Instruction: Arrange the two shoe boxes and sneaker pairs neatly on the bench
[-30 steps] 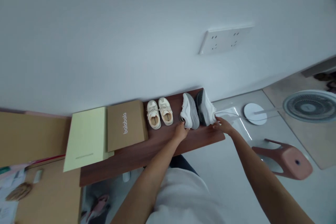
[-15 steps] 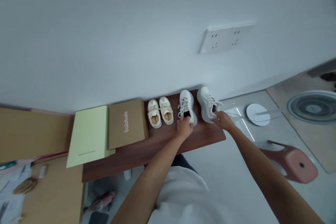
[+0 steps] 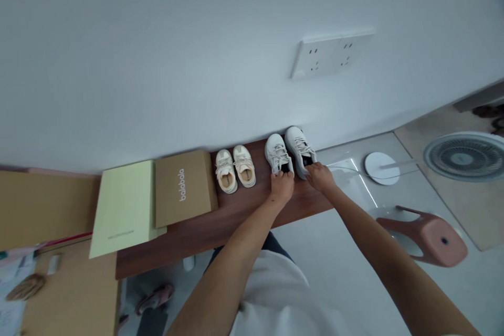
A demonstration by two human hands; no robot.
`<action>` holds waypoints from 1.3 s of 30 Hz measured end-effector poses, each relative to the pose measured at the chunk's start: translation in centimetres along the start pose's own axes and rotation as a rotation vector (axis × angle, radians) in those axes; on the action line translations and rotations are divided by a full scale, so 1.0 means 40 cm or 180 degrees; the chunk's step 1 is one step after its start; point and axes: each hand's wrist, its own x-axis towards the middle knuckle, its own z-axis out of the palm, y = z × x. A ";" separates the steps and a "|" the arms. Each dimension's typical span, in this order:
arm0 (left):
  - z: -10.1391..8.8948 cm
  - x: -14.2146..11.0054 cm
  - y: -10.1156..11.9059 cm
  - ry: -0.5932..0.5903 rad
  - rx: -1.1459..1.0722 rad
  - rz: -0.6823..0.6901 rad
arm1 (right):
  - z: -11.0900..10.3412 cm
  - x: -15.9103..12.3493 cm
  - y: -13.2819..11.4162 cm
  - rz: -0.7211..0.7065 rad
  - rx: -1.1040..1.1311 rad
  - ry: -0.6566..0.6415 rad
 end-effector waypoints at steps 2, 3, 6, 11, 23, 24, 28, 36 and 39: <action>0.007 0.011 0.006 0.0001 -0.0010 0.0011 | 0.003 0.006 0.007 0.0025 -0.0014 -0.0049; 0.011 0.016 0.009 0.0000 -0.0016 0.0012 | 0.004 0.008 0.010 0.0036 -0.0020 -0.0075; 0.019 0.028 0.014 -0.0029 -0.0033 -0.0002 | 0.009 0.012 0.017 0.0052 -0.0017 -0.0141; 0.023 0.033 0.018 -0.0077 -0.0180 -0.0048 | 0.009 0.014 0.014 0.0104 0.0043 -0.0215; -0.199 -0.107 0.050 0.0360 -0.0760 0.0449 | -0.188 -0.088 -0.098 -0.0111 0.1068 0.1742; -0.230 -0.150 0.028 0.0447 -0.0875 0.0491 | -0.208 -0.109 -0.123 -0.0184 0.1203 0.2027; -0.276 -0.373 -0.120 0.0713 -0.1081 -0.0053 | -0.223 -0.180 -0.275 -0.0381 0.1641 0.2240; -0.062 -0.816 -0.395 0.1078 -0.1598 -0.2120 | -0.067 -0.255 -0.624 -0.1478 0.2404 0.0283; -0.039 -0.926 -0.494 0.1617 -0.1829 -0.2684 | -0.031 -0.262 -0.731 -0.1488 0.2438 -0.0025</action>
